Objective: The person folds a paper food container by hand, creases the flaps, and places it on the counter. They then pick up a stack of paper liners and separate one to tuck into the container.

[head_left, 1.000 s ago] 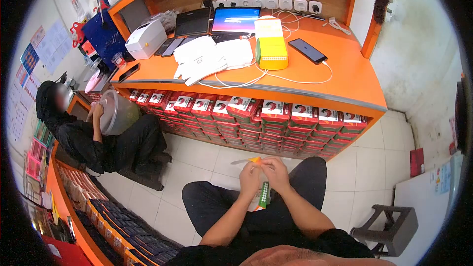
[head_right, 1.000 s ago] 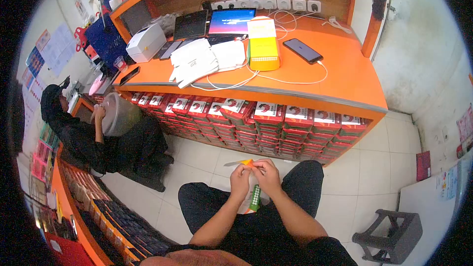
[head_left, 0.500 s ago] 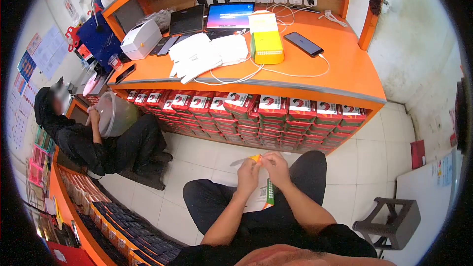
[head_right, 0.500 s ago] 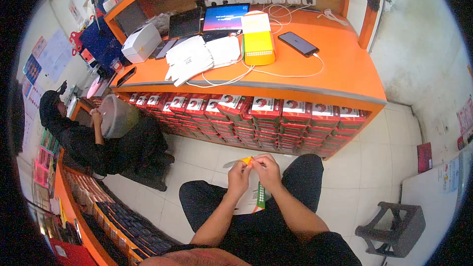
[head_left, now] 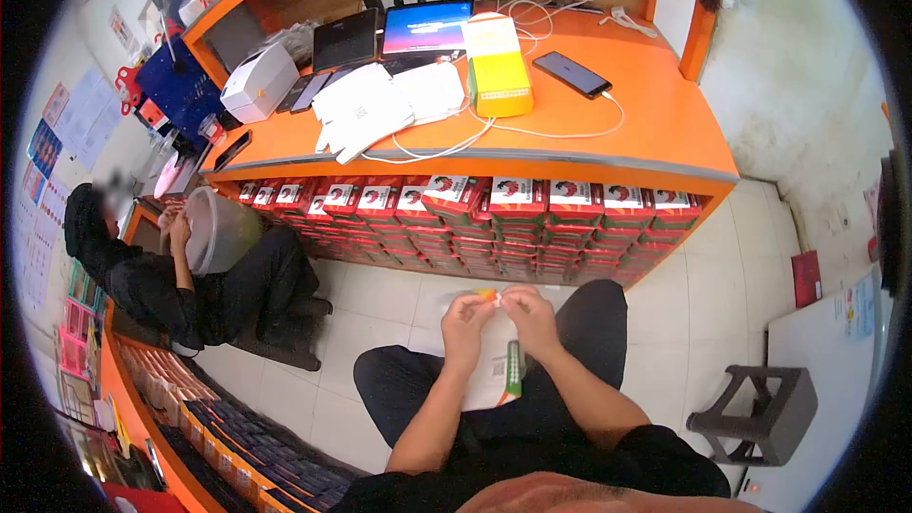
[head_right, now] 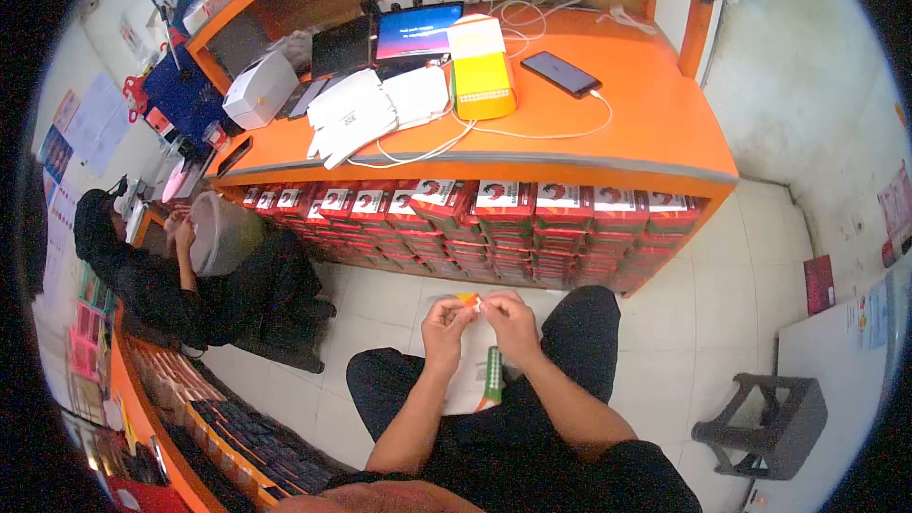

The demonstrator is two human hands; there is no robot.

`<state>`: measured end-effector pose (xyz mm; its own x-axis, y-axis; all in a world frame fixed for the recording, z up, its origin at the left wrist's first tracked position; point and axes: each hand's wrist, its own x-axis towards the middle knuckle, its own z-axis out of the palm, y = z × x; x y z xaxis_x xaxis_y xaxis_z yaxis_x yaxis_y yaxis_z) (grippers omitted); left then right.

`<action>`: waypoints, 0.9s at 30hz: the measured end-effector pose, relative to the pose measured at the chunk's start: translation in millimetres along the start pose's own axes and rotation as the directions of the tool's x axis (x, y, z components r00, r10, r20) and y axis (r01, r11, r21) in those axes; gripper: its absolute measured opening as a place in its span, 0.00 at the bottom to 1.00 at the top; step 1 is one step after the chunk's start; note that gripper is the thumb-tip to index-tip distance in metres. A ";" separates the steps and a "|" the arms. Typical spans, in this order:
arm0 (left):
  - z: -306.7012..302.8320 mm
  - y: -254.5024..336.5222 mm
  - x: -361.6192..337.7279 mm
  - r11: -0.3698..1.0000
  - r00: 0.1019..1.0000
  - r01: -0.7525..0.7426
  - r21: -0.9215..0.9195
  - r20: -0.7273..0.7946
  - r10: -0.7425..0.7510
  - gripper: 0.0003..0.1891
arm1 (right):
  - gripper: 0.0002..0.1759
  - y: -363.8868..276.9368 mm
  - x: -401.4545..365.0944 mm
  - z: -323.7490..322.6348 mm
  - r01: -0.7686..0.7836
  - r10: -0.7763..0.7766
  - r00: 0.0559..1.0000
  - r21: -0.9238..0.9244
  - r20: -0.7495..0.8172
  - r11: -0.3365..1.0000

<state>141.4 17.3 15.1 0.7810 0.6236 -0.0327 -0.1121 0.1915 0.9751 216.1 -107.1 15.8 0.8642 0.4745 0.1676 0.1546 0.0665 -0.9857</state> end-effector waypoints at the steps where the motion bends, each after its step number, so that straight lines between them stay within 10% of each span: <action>1: 0.0 2.5 -1.5 0.999 1.000 0.014 0.033 0.023 -0.014 0.04 | 0.08 -7.6 -1.3 1.1 0.017 -0.017 1.000 0.009 -0.023 1.000; 17: -1.5 70.5 -42.9 0.990 0.982 -0.137 0.015 0.132 0.134 0.07 | 0.08 -94.1 -29.8 18.4 0.093 -0.076 0.993 0.216 -0.088 0.972; 27: -17.1 69.6 -55.9 0.949 0.968 -0.248 -0.193 -0.016 0.250 0.06 | 0.06 -111.9 -36.3 23.2 0.301 -0.289 0.952 -0.146 0.102 0.942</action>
<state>79.5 8.8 81.1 0.7183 0.6639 0.2081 -0.4187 0.1736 0.8914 156.4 -111.4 119.6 0.7292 0.5220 0.4425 0.4763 0.0771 -0.8759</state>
